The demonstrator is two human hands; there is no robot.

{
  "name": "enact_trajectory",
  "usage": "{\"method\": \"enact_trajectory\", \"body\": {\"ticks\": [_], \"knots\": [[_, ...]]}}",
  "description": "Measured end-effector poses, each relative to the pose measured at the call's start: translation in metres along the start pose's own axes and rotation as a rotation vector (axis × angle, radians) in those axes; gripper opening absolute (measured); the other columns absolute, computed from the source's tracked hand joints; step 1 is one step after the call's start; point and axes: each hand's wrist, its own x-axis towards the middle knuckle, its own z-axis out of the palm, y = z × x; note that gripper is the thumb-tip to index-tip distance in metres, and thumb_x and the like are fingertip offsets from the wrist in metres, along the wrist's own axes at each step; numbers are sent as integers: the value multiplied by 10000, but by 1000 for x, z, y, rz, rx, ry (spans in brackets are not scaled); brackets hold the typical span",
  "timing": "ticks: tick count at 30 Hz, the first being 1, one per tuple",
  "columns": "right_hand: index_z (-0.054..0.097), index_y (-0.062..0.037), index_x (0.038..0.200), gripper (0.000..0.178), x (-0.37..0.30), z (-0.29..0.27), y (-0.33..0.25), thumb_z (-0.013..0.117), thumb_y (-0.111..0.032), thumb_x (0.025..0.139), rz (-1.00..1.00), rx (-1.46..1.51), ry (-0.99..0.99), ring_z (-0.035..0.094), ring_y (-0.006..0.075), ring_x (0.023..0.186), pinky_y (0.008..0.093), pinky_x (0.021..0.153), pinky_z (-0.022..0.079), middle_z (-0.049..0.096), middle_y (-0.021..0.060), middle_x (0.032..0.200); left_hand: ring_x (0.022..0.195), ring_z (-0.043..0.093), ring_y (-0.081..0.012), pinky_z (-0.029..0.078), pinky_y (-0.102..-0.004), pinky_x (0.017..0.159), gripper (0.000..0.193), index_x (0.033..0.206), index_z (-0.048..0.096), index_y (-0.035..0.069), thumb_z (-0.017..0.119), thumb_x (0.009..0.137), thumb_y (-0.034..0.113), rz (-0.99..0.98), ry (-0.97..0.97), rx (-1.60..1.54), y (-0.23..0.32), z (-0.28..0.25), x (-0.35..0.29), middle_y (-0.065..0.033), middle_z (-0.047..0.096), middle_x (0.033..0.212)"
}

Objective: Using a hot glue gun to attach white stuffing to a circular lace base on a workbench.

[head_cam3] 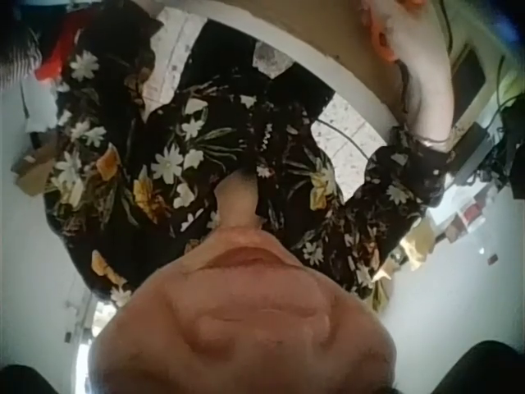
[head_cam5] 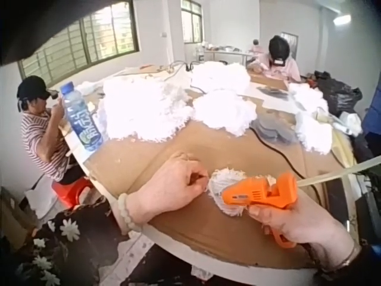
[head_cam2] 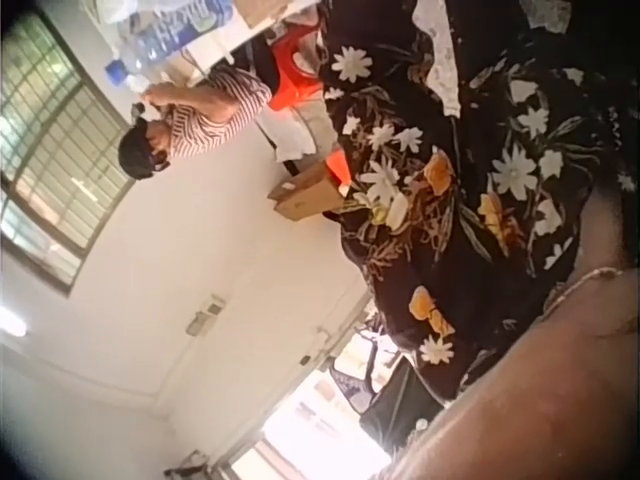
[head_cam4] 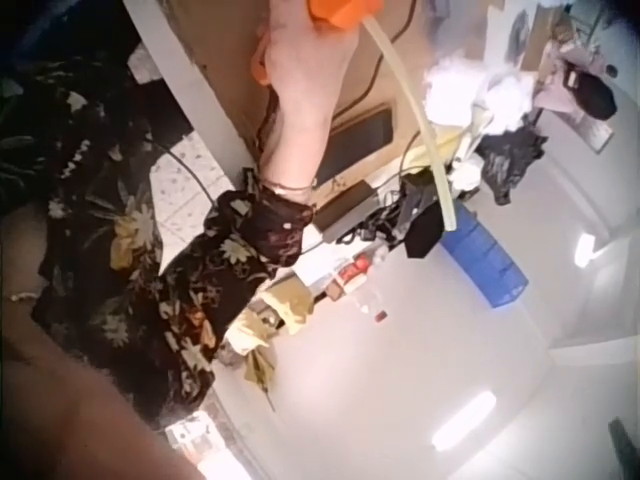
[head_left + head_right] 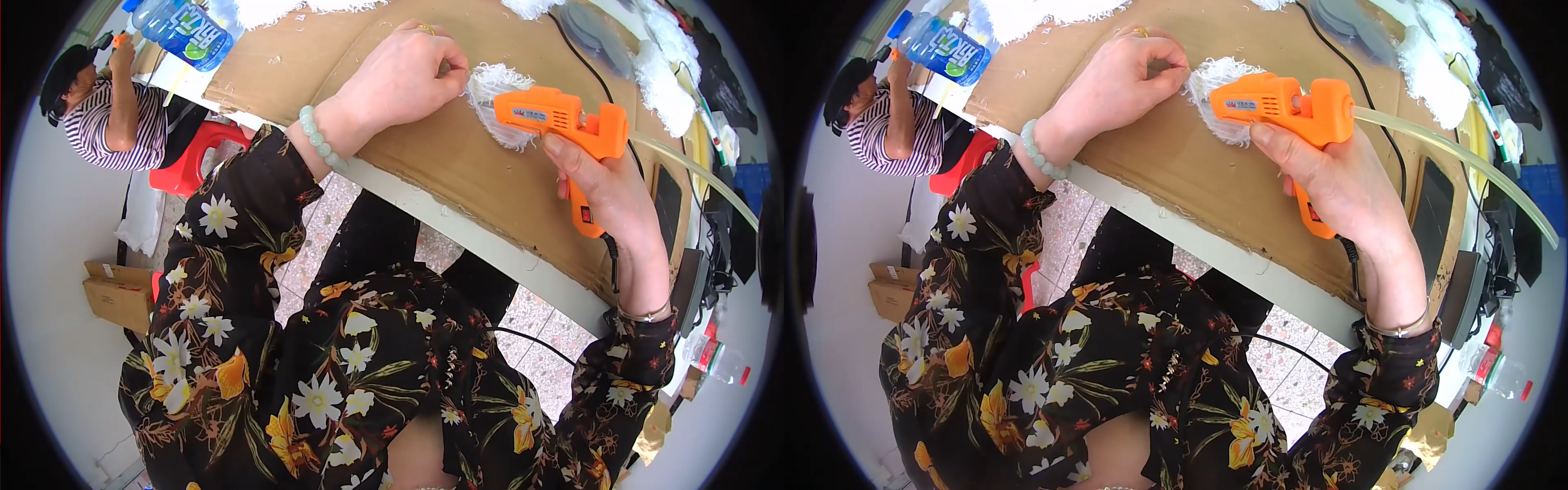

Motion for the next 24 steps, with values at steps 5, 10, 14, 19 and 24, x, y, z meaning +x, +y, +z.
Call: {"method": "enact_trajectory", "body": {"ticks": [5, 10, 14, 19, 24], "knots": [[523, -61, 968, 310, -5, -2, -2, 653, -304, 826, 51, 9, -5, 501, 85, 600, 230, 557, 426, 525, -10, 765, 704, 561, -302, 449, -357, 769, 107, 700, 633, 31, 584, 722, 124, -76, -29, -23, -3, 1, -1, -112, 611, 667], [514, -62, 946, 280, -8, -3, 0, 648, -279, 832, 51, 31, -27, 503, 85, 602, 239, 551, 435, 519, -9, 759, 742, 560, -315, 457, -366, 755, 119, 716, 641, 29, 583, 731, 132, -101, -40, -21, 2, 1, -1, -111, 623, 699], [515, -60, 950, 277, -8, -3, 3, 647, -273, 833, 56, 44, -30, 504, 87, 607, 241, 551, 437, 516, -10, 757, 788, 564, -309, 457, -373, 766, 130, 741, 653, 36, 581, 739, 143, -108, -68, -56, 6, 6, 0, -112, 633, 727], [525, -58, 959, 276, -13, -4, 7, 644, -275, 835, 34, 120, 30, 507, 95, 598, 241, 558, 436, 512, -8, 735, 793, 573, -296, 456, -368, 780, 133, 781, 663, 51, 583, 746, 152, 162, -58, 88, 2, 7, 1, -103, 634, 740], [531, -62, 937, 261, -17, -15, 20, 629, -284, 841, 9, 217, 141, 514, 104, 573, 241, 553, 433, 512, 5, 692, 824, 564, -340, 454, -389, 756, 262, 953, 627, 34, 643, 706, 122, 558, 143, -245, 6, -23, 20, -202, 597, 930]]}}
